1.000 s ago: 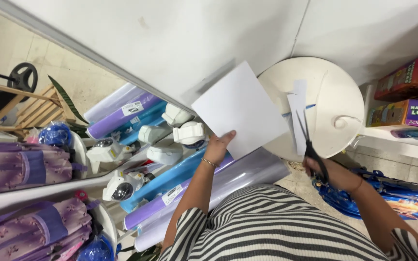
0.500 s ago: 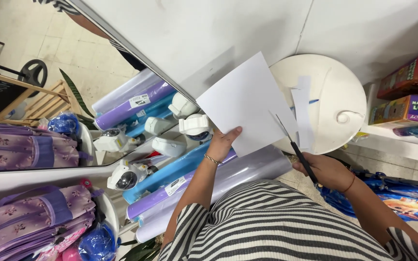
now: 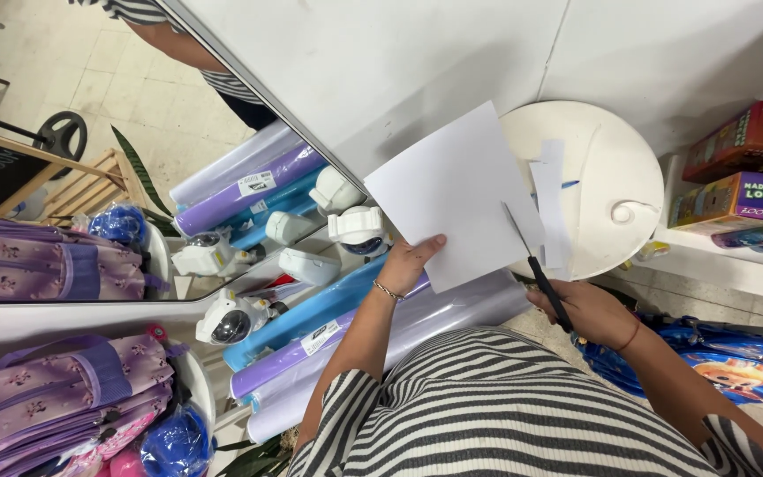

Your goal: The person unwraps a roll of purple plastic sheeting and cuts a strip from it using scissors. They then pick up a white sheet of paper and cut it into several smaller pieces.

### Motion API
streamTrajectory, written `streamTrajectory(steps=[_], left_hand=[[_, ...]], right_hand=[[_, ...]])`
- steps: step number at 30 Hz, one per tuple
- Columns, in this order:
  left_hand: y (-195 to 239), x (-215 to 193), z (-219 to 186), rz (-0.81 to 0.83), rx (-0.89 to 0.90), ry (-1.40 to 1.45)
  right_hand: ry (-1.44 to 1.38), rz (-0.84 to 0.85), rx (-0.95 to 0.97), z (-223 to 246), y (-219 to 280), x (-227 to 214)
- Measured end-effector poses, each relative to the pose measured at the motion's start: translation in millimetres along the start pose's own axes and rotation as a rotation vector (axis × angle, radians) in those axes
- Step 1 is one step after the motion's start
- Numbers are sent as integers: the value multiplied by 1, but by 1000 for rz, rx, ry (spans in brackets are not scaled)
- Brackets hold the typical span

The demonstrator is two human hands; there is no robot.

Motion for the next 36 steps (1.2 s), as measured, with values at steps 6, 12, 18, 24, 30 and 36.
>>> streamTrajectory(steps=[6, 12, 18, 24, 30, 36], left_hand=[[1, 3, -7, 32, -33, 5], [5, 7, -13, 32, -48, 17], [6, 6, 17, 110, -147, -29], [1, 5, 35, 135, -154, -15], [10, 20, 30, 172, -216, 65], [13, 32, 44, 214, -249, 59]], right_hand=[[-17, -26, -34, -4, -13, 9], [-5, -49, 62, -17, -15, 20], [-61, -68, 31, -8, -16, 12], [-110, -140, 8, -7, -17, 9], [-136, -177, -44, -30, -38, 25], [-110, -214, -34, -6, -11, 0]])
Point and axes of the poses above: each hand's wrist, its own y-axis away from the middle knuckle, its own x-axis out of the palm, z = x × y, the point moved 9 cm from there along -y, towards the middle knuckle, and after that the axes turned 11 degrees about y, right-handed, at the moved point
